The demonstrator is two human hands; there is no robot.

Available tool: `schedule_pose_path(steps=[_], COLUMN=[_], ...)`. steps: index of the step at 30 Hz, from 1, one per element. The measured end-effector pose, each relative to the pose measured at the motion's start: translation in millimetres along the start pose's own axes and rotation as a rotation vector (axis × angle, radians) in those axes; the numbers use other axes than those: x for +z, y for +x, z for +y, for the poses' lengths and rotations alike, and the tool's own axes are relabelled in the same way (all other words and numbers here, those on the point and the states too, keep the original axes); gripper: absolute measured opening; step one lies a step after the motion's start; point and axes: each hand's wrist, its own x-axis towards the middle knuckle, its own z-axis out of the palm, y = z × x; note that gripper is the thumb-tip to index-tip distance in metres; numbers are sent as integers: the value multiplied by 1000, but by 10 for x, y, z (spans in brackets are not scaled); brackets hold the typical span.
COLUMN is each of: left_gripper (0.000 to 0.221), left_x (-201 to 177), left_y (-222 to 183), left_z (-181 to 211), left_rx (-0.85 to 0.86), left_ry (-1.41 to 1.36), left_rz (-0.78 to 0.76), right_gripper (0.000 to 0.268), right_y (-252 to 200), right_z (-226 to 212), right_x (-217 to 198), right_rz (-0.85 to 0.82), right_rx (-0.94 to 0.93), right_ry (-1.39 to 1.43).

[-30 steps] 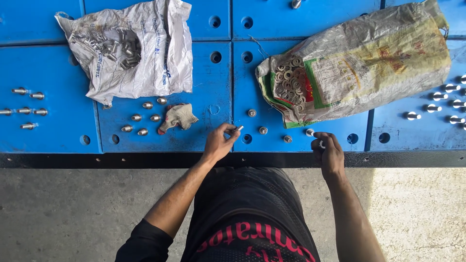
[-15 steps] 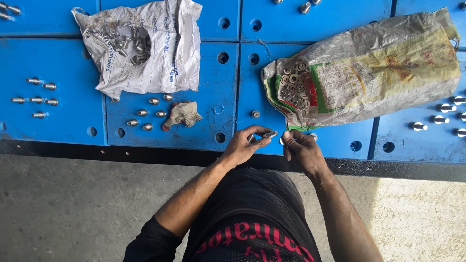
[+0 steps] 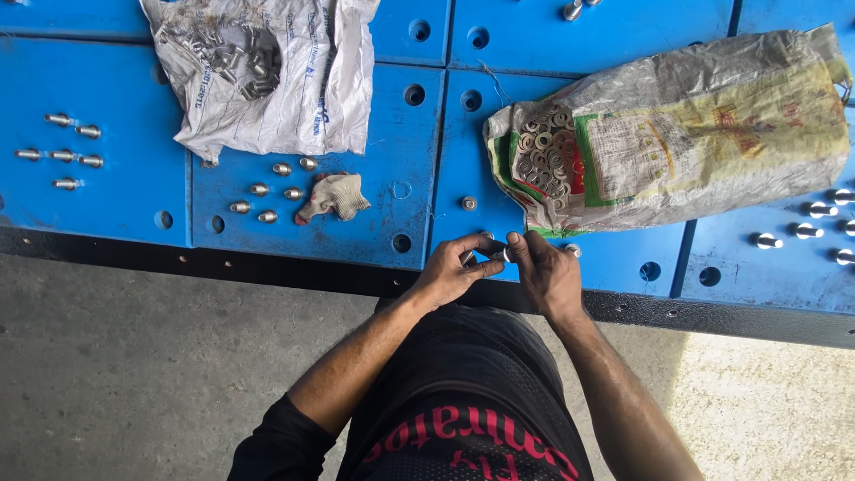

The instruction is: Sorting metal valves, couplers, and washers on a blue industrial modular surface.

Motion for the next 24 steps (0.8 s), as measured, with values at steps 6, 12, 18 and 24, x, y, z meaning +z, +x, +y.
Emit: schedule_pose_path(steps=[6, 12, 18, 24], left_gripper=[33, 37, 28, 33], left_x=[79, 69, 117, 91], left_y=[8, -10, 22, -21], left_z=[-147, 75, -128, -743], left_rx=[65, 70, -108, -249], left_ry=[-185, -214, -16, -409], left_rz=[-11, -21, 208, 320], right_gripper=[46, 35, 29, 35], right_y=[-27, -51, 329, 715], right_z=[264, -127, 216, 500], right_x=[13, -310, -148, 277], right_rz=[42, -23, -105, -247], right_rx=[-116, -153, -62, -242], right_ry=[-109, -45, -191, -604])
